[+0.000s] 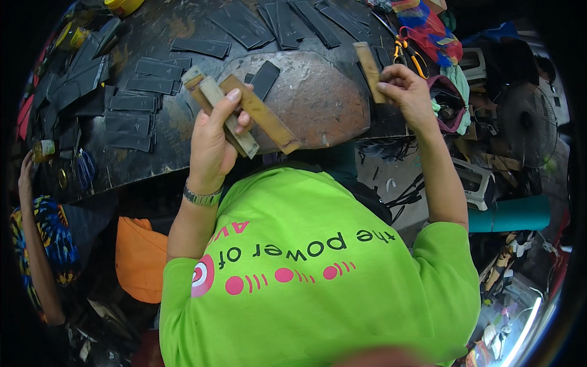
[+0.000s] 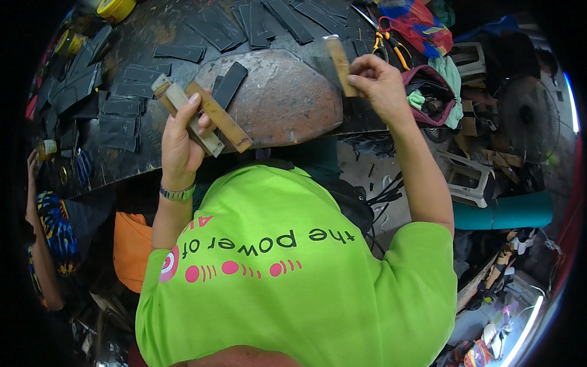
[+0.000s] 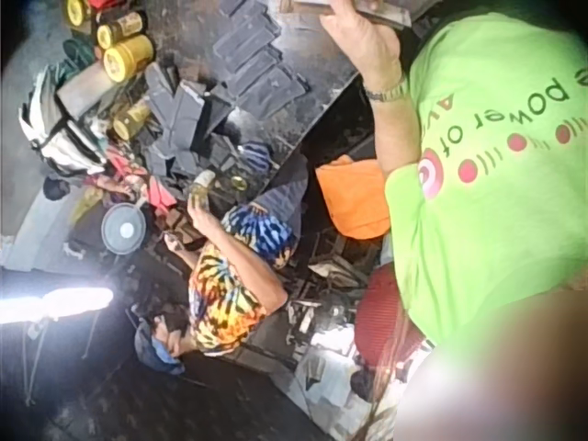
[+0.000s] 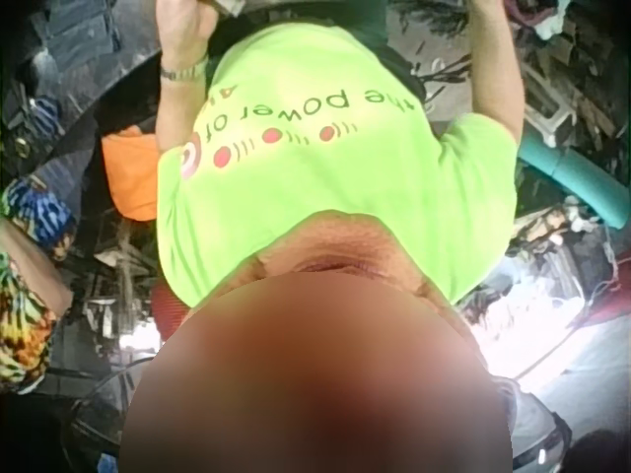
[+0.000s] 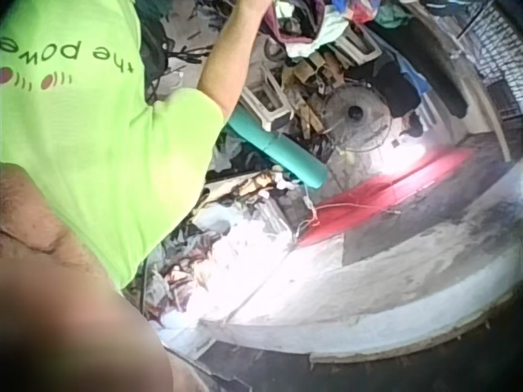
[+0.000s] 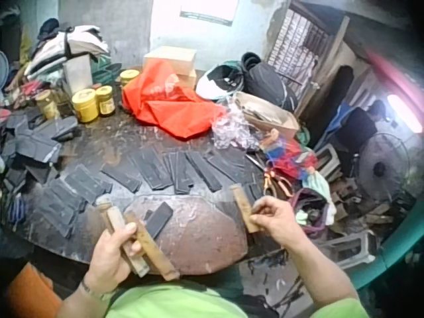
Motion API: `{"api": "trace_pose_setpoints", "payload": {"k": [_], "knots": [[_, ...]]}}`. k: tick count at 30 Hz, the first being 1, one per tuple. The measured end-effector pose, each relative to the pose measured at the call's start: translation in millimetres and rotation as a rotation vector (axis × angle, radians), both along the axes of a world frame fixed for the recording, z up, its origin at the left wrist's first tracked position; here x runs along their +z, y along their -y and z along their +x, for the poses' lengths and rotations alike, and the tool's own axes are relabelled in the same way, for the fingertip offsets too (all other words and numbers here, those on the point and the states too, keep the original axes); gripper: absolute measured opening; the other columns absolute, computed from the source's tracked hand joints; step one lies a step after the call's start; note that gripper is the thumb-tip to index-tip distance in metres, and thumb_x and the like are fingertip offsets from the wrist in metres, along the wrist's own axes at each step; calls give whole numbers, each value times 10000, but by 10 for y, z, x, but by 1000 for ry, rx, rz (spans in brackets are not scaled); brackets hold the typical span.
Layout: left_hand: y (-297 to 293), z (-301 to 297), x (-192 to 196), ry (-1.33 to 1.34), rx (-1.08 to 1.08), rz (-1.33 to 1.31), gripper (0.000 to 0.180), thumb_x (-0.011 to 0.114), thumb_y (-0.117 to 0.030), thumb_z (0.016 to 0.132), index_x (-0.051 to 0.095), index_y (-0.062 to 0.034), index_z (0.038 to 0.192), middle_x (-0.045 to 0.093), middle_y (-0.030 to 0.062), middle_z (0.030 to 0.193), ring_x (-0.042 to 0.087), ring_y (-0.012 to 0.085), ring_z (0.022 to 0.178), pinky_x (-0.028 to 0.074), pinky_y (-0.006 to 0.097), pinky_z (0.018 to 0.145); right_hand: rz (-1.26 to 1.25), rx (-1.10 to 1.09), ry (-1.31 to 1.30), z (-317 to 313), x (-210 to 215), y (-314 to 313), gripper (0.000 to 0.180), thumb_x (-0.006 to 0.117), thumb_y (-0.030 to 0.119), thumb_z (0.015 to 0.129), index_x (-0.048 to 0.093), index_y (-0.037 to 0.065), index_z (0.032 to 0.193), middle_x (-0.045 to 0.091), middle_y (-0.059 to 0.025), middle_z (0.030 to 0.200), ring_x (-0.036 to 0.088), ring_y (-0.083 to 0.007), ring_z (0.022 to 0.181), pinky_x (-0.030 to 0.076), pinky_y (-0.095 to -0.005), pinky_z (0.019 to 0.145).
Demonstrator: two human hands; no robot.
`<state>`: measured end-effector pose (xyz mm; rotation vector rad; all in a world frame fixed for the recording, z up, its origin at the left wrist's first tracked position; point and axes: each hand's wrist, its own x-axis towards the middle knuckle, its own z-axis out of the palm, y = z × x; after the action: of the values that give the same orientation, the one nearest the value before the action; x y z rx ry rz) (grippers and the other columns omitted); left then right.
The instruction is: The person measures and cuts black fabric strips using a wooden ruler and scissors. They repeatedly align the ruler, mark or hold the fabric, and trim the edges to produce uniform pieces.
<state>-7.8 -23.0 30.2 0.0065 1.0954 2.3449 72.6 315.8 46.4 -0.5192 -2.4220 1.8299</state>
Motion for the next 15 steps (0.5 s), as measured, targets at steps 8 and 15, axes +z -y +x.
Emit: {"api": "trace_pose_setpoints", "payload": {"k": [8, 15], "knots": [[-256, 75, 43, -9, -154, -13, 275, 618, -202, 973, 606, 28, 1125, 551, 5, 771, 461, 51, 646, 373, 194, 593, 552, 41, 37, 52, 0, -57, 169, 709, 18, 832, 630, -11, 979, 575, -1, 736, 519, -61, 642, 430, -235, 574], [-474, 155, -25, 11, -235, 9, 254, 628, -209, 970, 619, 1, 1113, 574, -4, 758, 483, 48, 645, 383, 183, 582, -159, 322, 150, 94, 421, 676, 209, 708, 182, 906, 678, 21, 1036, 665, -10, 847, 583, -51, 696, 449, -203, 608]]}}
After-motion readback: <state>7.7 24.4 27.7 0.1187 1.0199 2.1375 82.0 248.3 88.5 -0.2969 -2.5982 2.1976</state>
